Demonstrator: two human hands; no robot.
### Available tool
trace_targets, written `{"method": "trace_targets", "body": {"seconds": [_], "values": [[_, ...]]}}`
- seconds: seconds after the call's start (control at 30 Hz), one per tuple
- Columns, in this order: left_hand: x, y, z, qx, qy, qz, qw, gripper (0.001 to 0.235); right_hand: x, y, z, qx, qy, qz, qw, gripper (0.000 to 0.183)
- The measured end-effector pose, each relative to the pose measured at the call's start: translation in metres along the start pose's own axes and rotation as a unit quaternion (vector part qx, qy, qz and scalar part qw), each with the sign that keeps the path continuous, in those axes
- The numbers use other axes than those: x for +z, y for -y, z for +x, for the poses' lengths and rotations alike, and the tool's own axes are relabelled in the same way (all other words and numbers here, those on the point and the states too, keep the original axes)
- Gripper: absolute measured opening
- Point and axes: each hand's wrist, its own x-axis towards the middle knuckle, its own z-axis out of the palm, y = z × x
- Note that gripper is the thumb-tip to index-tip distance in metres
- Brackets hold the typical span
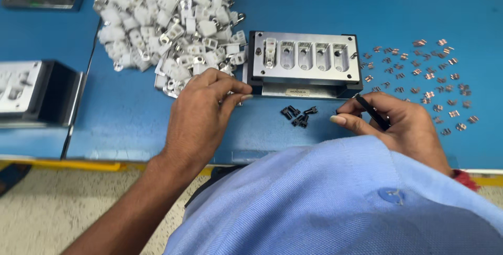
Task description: The person uses tweezers to pick up small copper-colored metal pieces and places them into slots on a white plastic housing. The person then places the assembled housing into a metal jig and continues the process with additional units.
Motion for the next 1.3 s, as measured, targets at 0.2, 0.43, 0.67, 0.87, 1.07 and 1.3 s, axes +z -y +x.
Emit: {"method": "trace_targets", "body": {"seconds": [0.2,0.43,0.67,0.87,1.07,1.3], "values": [[0.022,-0.022,-0.013,-0.095,-0.074,0.053,0.991,0.044,-0.022,0.001,0.023,-0.188,0.115,0.047,0.974,0.022],[0.026,-0.021,-0.008,-0.18,-0.02,0.074,0.981,0.032,-0.034,0.004,0.035,-0.152,0.174,-0.056,0.971,0.027],[0.026,-0.051,-0.012,-0.098,-0.028,-0.142,0.985,0.028,-0.028,0.021,0.018,-0.193,0.18,0.066,0.962,0.025],[0.013,-0.068,0.004,-0.082,0.039,-0.166,0.982,0.036,-0.01,0.048,0.009,-0.164,0.12,0.06,0.977,0.022],[0.0,-0.063,0.016,-0.046,0.084,-0.204,0.974,0.033,0.009,0.068,0.007,-0.201,0.064,0.077,0.974,0.021],[-0.006,-0.059,0.016,-0.068,0.099,-0.3,0.946,0.03,0.02,0.059,0.011,-0.187,0.031,0.141,0.972,0.022]]}}
